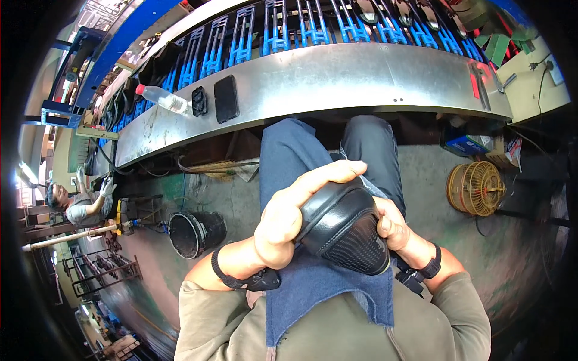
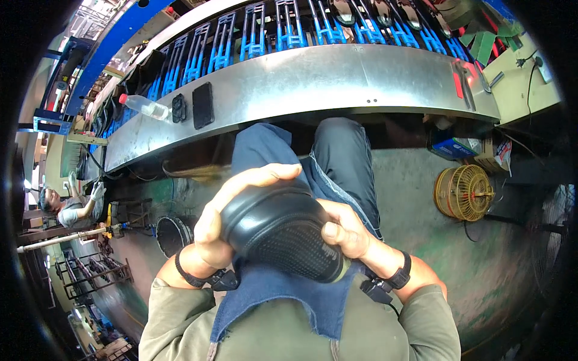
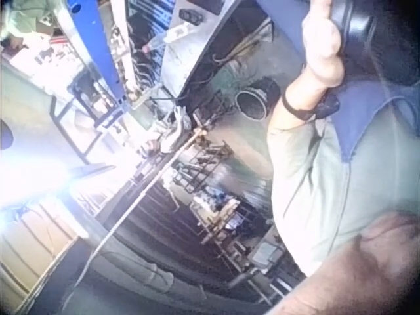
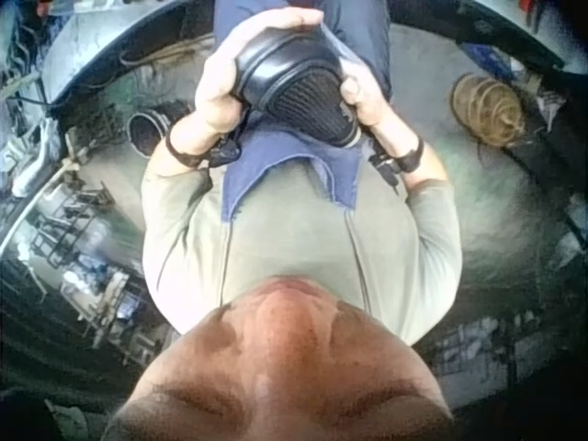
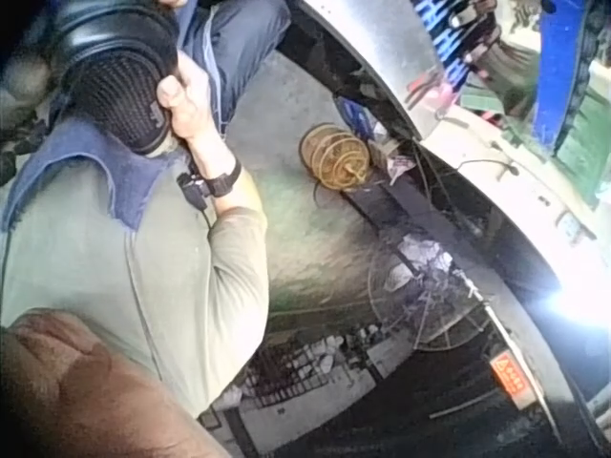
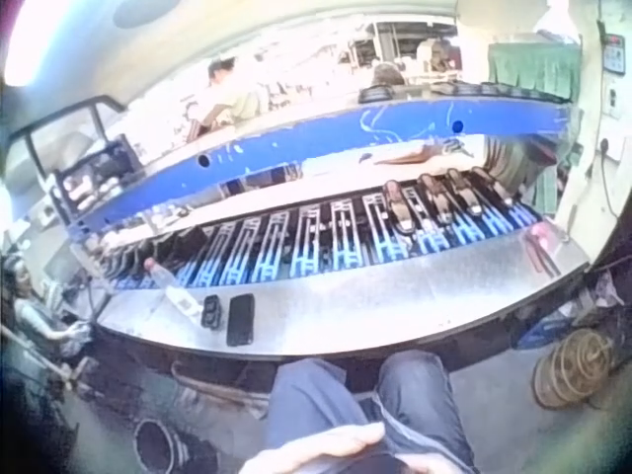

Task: Assembling shoe soles and uppers on a production line.

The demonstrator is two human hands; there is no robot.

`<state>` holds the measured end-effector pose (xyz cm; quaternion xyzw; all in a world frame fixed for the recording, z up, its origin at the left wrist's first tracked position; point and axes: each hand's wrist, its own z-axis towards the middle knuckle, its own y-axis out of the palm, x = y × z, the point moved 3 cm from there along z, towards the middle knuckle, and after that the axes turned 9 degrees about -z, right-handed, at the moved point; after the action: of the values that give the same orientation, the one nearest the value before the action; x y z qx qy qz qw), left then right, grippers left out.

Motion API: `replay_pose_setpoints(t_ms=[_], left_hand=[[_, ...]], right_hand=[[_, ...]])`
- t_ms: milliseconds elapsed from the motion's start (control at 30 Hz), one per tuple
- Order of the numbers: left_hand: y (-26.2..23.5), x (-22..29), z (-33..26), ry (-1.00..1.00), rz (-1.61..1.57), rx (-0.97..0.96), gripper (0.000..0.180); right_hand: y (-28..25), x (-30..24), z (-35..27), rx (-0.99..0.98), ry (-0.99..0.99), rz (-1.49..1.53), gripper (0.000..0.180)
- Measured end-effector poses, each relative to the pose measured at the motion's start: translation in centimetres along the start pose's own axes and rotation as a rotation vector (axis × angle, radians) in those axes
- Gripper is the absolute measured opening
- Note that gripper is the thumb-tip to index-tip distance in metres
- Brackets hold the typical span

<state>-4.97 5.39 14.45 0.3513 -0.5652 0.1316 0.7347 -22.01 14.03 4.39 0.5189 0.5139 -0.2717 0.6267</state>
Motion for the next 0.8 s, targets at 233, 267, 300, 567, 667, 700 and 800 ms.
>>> replay_pose_setpoints(t_ms=[233, 267, 300, 567, 667, 700, 800], left_hand=[[-0.6, 3.3, -0.1, 0.244, 0.656, -0.241, 0.069], [-0.4, 3.3, -0.2, 0.246, 0.716, -0.233, 0.070], [-0.2, 3.2, -0.2, 0.249, 0.774, -0.225, 0.071], [0.7, -1.3, -0.2, 0.432, 0.738, 0.085, 0.072], [0.8, -2.4, 0.3, 0.429, 0.660, 0.132, 0.082], [1.1, -2.7, 0.7, 0.451, 0.650, 0.131, 0.082], [1.8, -3.7, 1.6, 0.285, 0.388, 0.128, 0.089]], right_hand=[[-0.2, 0.5, -0.3, 0.053, -0.007, -0.061, 0.096], [-0.3, 0.9, -0.2, 0.072, -0.028, -0.034, 0.095], [-0.4, 1.3, -0.1, 0.092, -0.048, -0.007, 0.094], [-1.2, 3.2, -0.6, 0.128, -0.041, 0.016, 0.088], [-1.1, 3.0, -0.7, 0.213, -0.046, 0.103, 0.084], [-1.5, 3.5, -0.9, 0.215, -0.050, 0.081, 0.084], [-2.0, 2.9, -1.0, 0.236, -0.091, 0.395, 0.081]])
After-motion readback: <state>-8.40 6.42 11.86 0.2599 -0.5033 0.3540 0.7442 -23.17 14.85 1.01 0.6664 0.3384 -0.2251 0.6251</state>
